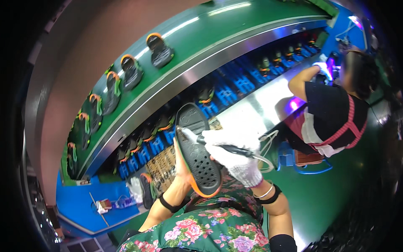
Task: Applying adhesive to the bottom of shoe soles using a brush on an assembly line.
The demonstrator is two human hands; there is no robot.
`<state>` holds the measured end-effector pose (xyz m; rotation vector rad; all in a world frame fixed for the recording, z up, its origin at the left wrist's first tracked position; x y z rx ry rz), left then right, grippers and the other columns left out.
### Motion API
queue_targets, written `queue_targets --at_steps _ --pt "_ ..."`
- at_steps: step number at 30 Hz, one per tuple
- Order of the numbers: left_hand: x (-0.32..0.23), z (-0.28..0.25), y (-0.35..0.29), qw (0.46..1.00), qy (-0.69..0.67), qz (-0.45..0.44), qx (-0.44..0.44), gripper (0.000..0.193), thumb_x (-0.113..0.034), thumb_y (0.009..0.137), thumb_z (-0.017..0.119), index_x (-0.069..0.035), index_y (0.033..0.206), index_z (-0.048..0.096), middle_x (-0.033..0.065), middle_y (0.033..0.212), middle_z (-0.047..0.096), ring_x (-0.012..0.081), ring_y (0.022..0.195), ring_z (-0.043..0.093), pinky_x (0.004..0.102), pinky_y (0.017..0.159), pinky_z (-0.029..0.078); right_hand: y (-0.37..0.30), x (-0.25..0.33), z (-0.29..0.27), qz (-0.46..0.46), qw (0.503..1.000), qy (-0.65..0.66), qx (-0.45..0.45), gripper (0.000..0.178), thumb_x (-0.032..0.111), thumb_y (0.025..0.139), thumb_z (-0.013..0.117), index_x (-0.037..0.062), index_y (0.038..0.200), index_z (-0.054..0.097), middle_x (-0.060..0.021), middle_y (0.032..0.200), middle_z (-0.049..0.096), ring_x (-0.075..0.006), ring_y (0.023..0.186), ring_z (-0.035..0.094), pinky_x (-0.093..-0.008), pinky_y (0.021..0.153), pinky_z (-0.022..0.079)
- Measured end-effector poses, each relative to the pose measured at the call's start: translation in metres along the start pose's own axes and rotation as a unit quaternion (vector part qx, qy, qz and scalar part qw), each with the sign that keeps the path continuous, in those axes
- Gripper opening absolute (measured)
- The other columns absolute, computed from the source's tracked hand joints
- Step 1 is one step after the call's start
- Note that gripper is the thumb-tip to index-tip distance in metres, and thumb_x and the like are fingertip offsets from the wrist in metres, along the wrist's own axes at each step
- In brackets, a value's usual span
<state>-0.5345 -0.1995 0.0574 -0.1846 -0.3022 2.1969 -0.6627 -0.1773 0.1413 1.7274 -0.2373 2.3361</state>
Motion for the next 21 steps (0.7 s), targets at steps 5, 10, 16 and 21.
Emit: queue_targets --at_steps 5,10,16,21 --pt "-0.016 -0.003 -0.022 0.996 0.003 0.077 0.041 0.091 -0.082 0.092 0.03 -0.008 0.139 0.053 0.0133 0.126 0.064 0.0306 0.11 0.064 0.0457 0.1 0.051 -0.003 0.031 0.026 -0.216 0.941 -0.255 0.045 0.023 -0.004 0.083 0.075 -0.0039 0.106 0.074 -0.0145 0.093 0.076 -0.0196 0.076 0.073 -0.0305 0.067 0.058" --pt "-0.026 -0.026 -0.036 0.982 0.088 0.168 0.002 0.083 -0.078 0.096 0.032 -0.013 0.144 0.051 0.0079 0.136 0.061 0.026 0.12 0.06 0.0421 0.105 0.048 -0.01 0.047 0.058 -0.354 0.853 -0.379 0.061 0.031 0.0 0.081 0.076 -0.0002 0.112 0.074 -0.0125 0.104 0.076 -0.0228 0.086 0.073 -0.0328 0.073 0.058" --pt "-0.018 -0.037 -0.044 0.933 0.278 0.153 -0.171 0.104 -0.09 0.088 0.018 -0.01 0.147 0.046 0.0105 0.138 0.059 0.0265 0.125 0.058 0.044 0.109 0.046 -0.025 0.014 0.083 -0.35 0.828 -0.412 0.147 0.037 0.003 0.08 0.076 0.0041 0.117 0.073 -0.0124 0.117 0.073 -0.0275 0.101 0.071 -0.0367 0.082 0.056" --pt "-0.022 -0.064 -0.048 0.944 0.224 0.207 -0.128 0.101 -0.088 0.089 0.019 -0.012 0.149 0.045 0.0093 0.142 0.057 0.0264 0.129 0.056 0.0442 0.111 0.044 -0.017 0.03 0.07 -0.297 0.894 -0.32 0.1 0.023 -0.002 0.077 0.077 0.0022 0.1 0.075 -0.0169 0.096 0.075 -0.0305 0.084 0.071 -0.038 0.075 0.056"
Point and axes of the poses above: each hand's wrist, its own y-axis towards the middle knuckle, its own z-axis out of the palm, x = y × z, the point moved 8 cm from there along y, towards the middle knuckle
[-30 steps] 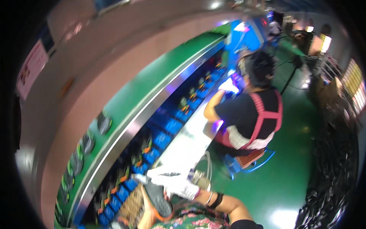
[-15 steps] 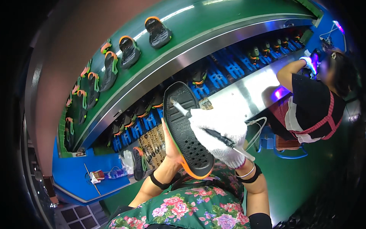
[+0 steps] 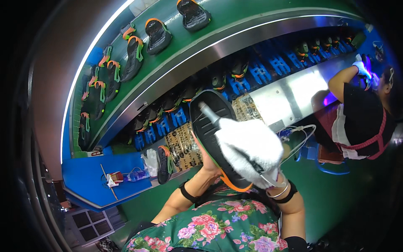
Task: Applying adhesive to the bottom of shoe soles using a brush on an assembly line.
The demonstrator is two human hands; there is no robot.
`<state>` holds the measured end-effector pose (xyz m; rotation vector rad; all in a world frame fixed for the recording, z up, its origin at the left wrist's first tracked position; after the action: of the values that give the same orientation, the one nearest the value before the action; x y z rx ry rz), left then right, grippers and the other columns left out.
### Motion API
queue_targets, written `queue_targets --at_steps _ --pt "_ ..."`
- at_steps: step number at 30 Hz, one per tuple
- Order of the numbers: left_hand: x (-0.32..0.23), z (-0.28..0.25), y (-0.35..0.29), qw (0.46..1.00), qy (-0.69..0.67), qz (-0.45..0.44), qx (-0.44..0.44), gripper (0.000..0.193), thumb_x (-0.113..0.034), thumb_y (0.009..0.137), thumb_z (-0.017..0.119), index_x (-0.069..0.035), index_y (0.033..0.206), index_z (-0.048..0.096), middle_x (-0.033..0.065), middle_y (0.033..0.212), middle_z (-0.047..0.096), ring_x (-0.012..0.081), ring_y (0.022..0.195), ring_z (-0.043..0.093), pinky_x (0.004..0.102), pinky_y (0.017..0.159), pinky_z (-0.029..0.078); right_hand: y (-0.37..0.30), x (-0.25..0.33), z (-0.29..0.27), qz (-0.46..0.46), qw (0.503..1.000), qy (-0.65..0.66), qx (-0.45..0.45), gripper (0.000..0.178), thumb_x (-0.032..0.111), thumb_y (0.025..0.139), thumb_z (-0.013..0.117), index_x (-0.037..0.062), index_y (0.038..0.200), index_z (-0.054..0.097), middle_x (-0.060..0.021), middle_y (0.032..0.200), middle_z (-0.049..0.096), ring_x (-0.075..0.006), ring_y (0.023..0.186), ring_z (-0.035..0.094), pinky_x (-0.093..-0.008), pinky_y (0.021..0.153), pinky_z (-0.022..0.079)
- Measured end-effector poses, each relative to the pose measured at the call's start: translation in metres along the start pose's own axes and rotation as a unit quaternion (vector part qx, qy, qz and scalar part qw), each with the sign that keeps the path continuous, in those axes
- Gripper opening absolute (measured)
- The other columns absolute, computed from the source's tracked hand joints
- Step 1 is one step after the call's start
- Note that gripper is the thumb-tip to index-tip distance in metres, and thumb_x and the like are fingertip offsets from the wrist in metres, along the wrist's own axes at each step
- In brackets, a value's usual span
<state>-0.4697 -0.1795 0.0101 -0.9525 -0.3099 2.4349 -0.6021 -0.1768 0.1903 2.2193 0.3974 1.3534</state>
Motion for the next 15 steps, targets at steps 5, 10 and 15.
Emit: queue_targets --at_steps 5,10,15 --pt "0.016 -0.029 0.003 0.995 0.079 -0.01 -0.066 0.103 -0.09 0.086 0.028 -0.01 0.148 0.044 0.0152 0.141 0.056 0.0338 0.129 0.055 0.0518 0.115 0.039 -0.021 0.008 0.021 -0.1 0.992 -0.051 0.058 0.04 0.007 0.082 0.069 0.0049 0.122 0.071 -0.0155 0.123 0.07 -0.0298 0.104 0.068 -0.0391 0.082 0.056" --pt "0.023 -0.03 0.009 0.995 -0.08 -0.038 0.045 0.102 -0.092 0.085 0.02 -0.014 0.144 0.048 0.0093 0.134 0.06 0.0245 0.12 0.061 0.0425 0.107 0.048 -0.014 -0.006 0.007 -0.021 0.997 0.055 0.05 0.033 0.004 0.078 0.075 0.0049 0.112 0.075 -0.0142 0.108 0.075 -0.0296 0.092 0.071 -0.0382 0.079 0.057" --pt "0.018 -0.037 0.012 0.992 0.045 -0.064 -0.096 0.097 -0.087 0.09 0.018 -0.015 0.15 0.043 0.0112 0.131 0.062 0.0261 0.118 0.062 0.0441 0.108 0.046 -0.024 -0.004 0.02 -0.032 0.997 -0.006 0.063 0.036 0.004 0.082 0.07 0.0027 0.118 0.072 -0.0151 0.117 0.072 -0.0311 0.102 0.07 -0.0418 0.089 0.055"
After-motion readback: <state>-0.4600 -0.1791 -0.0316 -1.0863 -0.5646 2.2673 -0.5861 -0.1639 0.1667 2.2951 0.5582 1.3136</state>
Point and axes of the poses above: each hand's wrist, its own y-axis towards the middle knuckle, its own z-axis out of the palm, x = y × z, the point moved 8 cm from there along y, towards the middle knuckle
